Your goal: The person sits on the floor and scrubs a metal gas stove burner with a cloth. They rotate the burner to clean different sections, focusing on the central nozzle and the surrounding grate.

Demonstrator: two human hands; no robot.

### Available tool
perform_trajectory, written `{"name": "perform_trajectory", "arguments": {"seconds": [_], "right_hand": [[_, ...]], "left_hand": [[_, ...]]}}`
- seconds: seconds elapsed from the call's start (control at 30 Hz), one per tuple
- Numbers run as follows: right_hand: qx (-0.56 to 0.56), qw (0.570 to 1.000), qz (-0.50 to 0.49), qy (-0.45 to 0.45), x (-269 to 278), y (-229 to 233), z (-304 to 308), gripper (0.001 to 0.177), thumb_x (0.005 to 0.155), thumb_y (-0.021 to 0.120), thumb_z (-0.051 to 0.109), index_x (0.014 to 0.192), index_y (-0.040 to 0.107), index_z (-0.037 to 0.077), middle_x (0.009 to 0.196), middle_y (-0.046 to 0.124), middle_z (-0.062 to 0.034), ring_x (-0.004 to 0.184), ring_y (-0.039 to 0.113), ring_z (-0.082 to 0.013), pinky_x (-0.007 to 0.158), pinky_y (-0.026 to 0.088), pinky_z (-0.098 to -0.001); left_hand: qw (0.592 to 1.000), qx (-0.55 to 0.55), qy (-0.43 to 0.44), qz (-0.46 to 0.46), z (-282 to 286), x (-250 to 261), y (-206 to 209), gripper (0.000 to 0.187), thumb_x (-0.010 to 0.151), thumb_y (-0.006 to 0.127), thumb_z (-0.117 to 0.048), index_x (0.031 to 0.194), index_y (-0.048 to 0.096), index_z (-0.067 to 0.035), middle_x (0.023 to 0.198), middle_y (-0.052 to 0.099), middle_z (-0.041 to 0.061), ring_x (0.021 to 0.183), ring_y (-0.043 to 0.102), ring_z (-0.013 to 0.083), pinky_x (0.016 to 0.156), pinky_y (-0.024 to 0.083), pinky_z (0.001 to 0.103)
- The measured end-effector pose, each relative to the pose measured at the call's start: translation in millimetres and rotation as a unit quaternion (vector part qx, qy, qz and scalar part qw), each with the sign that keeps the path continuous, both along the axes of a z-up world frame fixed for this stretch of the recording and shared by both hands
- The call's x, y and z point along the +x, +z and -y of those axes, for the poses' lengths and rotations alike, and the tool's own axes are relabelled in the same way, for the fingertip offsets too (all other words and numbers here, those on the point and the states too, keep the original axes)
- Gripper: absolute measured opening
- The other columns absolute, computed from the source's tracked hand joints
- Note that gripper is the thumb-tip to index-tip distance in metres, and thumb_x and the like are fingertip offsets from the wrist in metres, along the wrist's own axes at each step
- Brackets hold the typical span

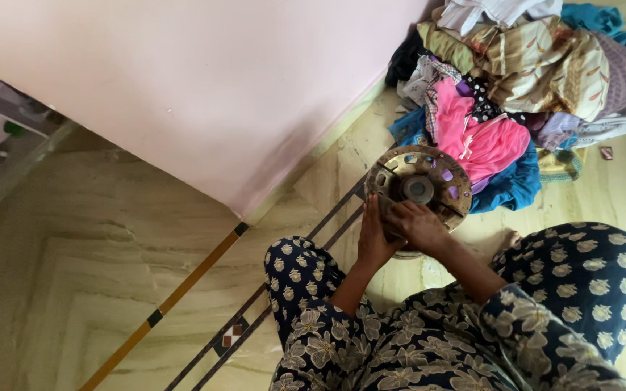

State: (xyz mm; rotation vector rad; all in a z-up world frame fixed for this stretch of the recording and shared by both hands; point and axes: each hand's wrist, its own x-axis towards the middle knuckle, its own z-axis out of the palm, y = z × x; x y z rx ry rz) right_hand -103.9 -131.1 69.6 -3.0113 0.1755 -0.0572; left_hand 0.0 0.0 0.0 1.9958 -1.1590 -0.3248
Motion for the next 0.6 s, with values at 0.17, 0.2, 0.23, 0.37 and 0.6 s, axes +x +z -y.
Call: {"name": "perform_trajectory", "arguments": {"seconds": [0.17, 0.2, 0.23, 0.37, 0.6], "right_hand": [[-0.022, 0.998, 0.050, 0.020, 2.3, -27.0, 26.4, 0.068, 0.070, 0.084, 0.039, 0.131, 0.059, 0.020, 0.132, 0.059, -0.0065, 0.127, 0.053, -0.0292, 0.103, 0.046, -0.0457], [-0.029, 0.998, 0.046, 0.024, 1.9, -32.3, 33.5, 0.072, 0.068, 0.083, 0.040, 0.133, 0.060, 0.020, 0.132, 0.059, -0.0076, 0.126, 0.054, -0.0300, 0.102, 0.045, -0.0470], [-0.034, 0.998, 0.041, 0.029, 1.4, -38.4, 38.8, 0.075, 0.067, 0.082, 0.042, 0.135, 0.060, 0.020, 0.132, 0.059, -0.0086, 0.125, 0.054, -0.0308, 0.101, 0.044, -0.0482], [-0.084, 0.990, 0.112, 0.000, -7.1, -45.6, 65.4, 0.061, 0.068, 0.077, 0.033, 0.127, 0.068, 0.022, 0.135, 0.062, -0.0066, 0.127, 0.058, -0.0284, 0.107, 0.045, -0.0469], [0.145, 0.961, 0.230, -0.052, -18.0, -24.7, 87.0, 0.041, 0.095, 0.062, 0.019, 0.135, 0.070, 0.016, 0.139, 0.062, -0.0099, 0.129, 0.057, -0.0305, 0.113, 0.046, -0.0432]], "left_hand": [[1.000, 0.008, -0.005, 0.012, -2.7, -0.7, 2.2, 0.133, 0.073, 0.091, -0.041, 0.166, 0.002, -0.006, 0.173, 0.010, 0.023, 0.159, 0.012, 0.0432, 0.126, 0.023, 0.051], [1.000, -0.001, -0.008, 0.021, -2.2, -0.2, 1.3, 0.132, 0.075, 0.091, -0.041, 0.166, 0.003, -0.005, 0.173, 0.010, 0.023, 0.160, 0.012, 0.0435, 0.127, 0.022, 0.051], [0.999, -0.009, -0.010, 0.030, -3.4, -0.4, -0.1, 0.131, 0.076, 0.090, -0.042, 0.167, 0.003, -0.005, 0.174, 0.009, 0.024, 0.160, 0.012, 0.0438, 0.127, 0.022, 0.051], [0.999, 0.011, -0.014, 0.040, -7.3, -1.9, 0.7, 0.127, 0.076, 0.088, -0.039, 0.168, 0.007, -0.006, 0.175, 0.011, 0.022, 0.161, 0.013, 0.0437, 0.128, 0.023, 0.050], [0.999, 0.013, -0.018, 0.047, -9.5, -3.9, 15.8, 0.126, 0.075, 0.091, -0.035, 0.166, 0.009, -0.005, 0.173, 0.012, 0.023, 0.160, 0.012, 0.0446, 0.128, 0.021, 0.051]]}}
